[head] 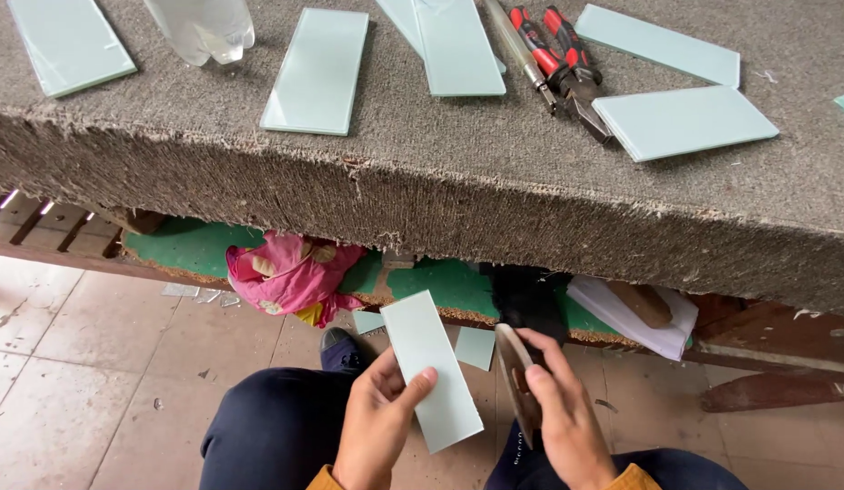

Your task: Smoothing the edges of small glass tiles using a handheld sanding stone and water

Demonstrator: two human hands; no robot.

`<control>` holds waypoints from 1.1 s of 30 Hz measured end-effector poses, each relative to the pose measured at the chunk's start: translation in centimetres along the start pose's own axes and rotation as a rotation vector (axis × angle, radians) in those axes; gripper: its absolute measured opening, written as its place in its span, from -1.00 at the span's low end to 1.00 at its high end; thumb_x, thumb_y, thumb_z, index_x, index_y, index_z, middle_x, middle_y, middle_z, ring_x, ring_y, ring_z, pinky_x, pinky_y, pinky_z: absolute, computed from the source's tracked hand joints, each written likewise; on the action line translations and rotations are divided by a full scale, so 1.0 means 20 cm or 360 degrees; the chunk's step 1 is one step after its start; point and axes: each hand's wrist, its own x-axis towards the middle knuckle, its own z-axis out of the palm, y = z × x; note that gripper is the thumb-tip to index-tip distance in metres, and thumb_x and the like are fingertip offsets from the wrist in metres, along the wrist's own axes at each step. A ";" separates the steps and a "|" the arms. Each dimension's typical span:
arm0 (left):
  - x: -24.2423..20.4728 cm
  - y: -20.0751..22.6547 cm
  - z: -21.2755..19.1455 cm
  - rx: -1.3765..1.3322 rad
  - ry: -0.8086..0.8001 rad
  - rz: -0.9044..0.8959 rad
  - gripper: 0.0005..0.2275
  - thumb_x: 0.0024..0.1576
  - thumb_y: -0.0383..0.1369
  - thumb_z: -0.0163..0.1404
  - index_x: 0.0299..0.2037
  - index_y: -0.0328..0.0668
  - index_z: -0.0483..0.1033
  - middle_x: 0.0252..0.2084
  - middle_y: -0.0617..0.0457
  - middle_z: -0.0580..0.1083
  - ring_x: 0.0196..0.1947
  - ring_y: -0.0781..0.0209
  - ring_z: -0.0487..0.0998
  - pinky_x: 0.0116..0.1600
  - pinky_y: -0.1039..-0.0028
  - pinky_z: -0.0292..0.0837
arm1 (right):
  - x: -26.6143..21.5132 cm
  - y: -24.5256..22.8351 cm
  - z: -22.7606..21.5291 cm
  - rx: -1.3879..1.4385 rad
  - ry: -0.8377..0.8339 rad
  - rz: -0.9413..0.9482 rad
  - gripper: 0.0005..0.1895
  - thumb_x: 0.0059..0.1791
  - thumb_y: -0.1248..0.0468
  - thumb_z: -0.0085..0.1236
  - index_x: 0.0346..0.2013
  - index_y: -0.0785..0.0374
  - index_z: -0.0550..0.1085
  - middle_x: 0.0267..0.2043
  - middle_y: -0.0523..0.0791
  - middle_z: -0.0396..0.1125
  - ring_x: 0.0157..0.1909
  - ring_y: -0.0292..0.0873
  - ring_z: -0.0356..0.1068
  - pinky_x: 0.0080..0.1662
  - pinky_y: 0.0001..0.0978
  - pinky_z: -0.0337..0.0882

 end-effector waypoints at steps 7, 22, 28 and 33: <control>-0.03 0.11 0.01 0.0088 0.0117 0.0039 -0.73 0.16 -0.51 0.25 0.02 -0.56 0.77 -0.12 -0.18 0.78 -0.20 0.18 0.68 -0.14 0.38 0.59 | -0.05 0.06 0.06 -0.0047 -0.0081 -0.0631 -0.43 0.14 -0.01 -0.20 0.41 0.04 0.42 0.33 -0.19 0.58 0.28 -0.20 0.61 0.24 -0.36 0.48; -0.02 0.11 0.00 -0.0031 0.0118 0.0021 -0.80 0.16 -0.57 0.27 -0.03 -0.47 0.65 -0.28 -0.24 0.73 -0.35 0.10 0.66 -0.23 0.34 0.57 | -0.06 0.08 0.07 -0.0002 -0.0071 -0.0732 -0.40 0.15 -0.05 -0.21 0.39 0.13 0.42 0.34 -0.11 0.53 0.33 -0.15 0.53 0.32 -0.31 0.40; -0.03 0.14 -0.01 0.0190 0.0211 0.0116 -0.85 0.12 -0.57 0.32 -0.13 -0.44 0.73 -0.29 -0.14 0.71 -0.30 0.22 0.61 -0.20 0.44 0.53 | -0.09 0.09 0.11 0.0004 -0.0187 -0.0894 -0.35 0.16 -0.10 -0.19 0.42 0.20 0.39 0.37 -0.05 0.53 0.38 -0.10 0.53 0.37 -0.26 0.39; -0.02 0.13 -0.03 0.0124 0.0222 0.0158 -0.87 0.14 -0.57 0.29 -0.14 -0.47 0.73 -0.27 -0.16 0.73 -0.34 0.19 0.63 -0.23 0.42 0.54 | -0.11 0.09 0.13 -0.0153 -0.0135 -0.1084 -0.29 0.18 -0.21 -0.25 0.37 0.21 0.45 0.23 -0.07 0.59 0.23 -0.12 0.60 0.26 -0.29 0.47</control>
